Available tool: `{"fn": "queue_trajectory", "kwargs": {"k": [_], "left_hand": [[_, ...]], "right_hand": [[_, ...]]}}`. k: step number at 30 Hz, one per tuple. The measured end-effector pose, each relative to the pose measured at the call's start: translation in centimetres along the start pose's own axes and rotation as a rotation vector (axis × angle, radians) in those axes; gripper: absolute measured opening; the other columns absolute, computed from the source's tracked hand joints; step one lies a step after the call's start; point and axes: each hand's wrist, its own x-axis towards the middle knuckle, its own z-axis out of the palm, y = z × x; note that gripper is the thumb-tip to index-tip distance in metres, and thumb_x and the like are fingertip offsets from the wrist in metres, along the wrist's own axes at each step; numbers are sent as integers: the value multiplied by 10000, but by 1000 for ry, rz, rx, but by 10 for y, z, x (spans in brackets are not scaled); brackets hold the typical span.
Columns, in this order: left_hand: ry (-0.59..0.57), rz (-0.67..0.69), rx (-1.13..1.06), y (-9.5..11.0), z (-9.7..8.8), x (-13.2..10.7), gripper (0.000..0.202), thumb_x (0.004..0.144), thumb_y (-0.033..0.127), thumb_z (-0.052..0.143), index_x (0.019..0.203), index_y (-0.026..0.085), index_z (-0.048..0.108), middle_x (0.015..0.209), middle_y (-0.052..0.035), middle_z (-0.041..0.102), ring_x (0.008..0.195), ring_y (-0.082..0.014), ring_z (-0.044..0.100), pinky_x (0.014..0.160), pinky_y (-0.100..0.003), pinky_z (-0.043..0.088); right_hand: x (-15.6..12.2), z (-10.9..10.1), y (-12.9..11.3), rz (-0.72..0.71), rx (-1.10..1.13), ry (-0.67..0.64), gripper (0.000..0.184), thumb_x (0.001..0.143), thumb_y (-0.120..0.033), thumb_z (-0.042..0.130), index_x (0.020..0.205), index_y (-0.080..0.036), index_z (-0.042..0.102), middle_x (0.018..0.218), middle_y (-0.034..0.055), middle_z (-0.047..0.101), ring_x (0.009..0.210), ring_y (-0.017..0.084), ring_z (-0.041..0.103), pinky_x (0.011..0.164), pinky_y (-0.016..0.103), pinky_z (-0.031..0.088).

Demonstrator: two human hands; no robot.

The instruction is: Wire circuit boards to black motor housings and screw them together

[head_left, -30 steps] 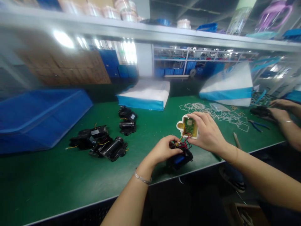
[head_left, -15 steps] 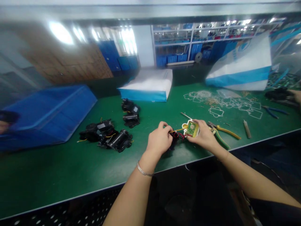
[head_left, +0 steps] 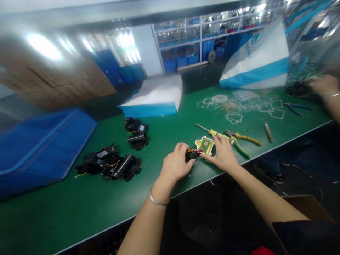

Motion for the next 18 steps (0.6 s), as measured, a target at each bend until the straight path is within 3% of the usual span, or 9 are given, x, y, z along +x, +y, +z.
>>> {"fn": "queue_trajectory", "kwargs": {"k": [5,8,10,15,18], "left_hand": [[-19,12,-45,-3,-1,1,429,765,464,611,1118,278,455,1180,-45,532,896,-247,617,737,-369,484],[-57,3,-69,-6,-4,1,534,725,475,651,1176,296,428,1210,-38,536,898,-253,621,742,-374,480],[-90,-9,-89,-8,-6,1,609,689,480,685,1207,308,414,1205,-34,551,899,-254,620,736,-371,478],[-122,34,-130,-14,-12,2,736,586,454,774,1218,311,424,1197,-28,564,1006,-262,569,807,-370,462],[-97,81,-82,-15,-13,4,731,556,444,797,1186,296,458,1174,-29,570,1002,-266,534,821,-382,447]], "right_hand": [[1,-29,29,21,-109,68,552,843,-452,525,1302,-151,473,1285,172,464,1236,335,370,1015,530,310],[-4,-34,60,131,-292,-2,676,811,-521,536,1340,-114,426,1342,218,423,1284,420,281,986,639,256],[-11,-33,74,170,-379,-49,699,824,-555,498,1361,-118,398,1335,227,436,1262,445,297,954,694,226],[-23,-35,86,137,-415,-44,577,890,-434,413,1335,-67,437,1184,253,515,1073,407,463,845,584,394],[-26,-40,93,162,-334,-53,596,894,-432,403,1337,-36,441,1114,261,541,1032,412,489,810,568,423]]}}
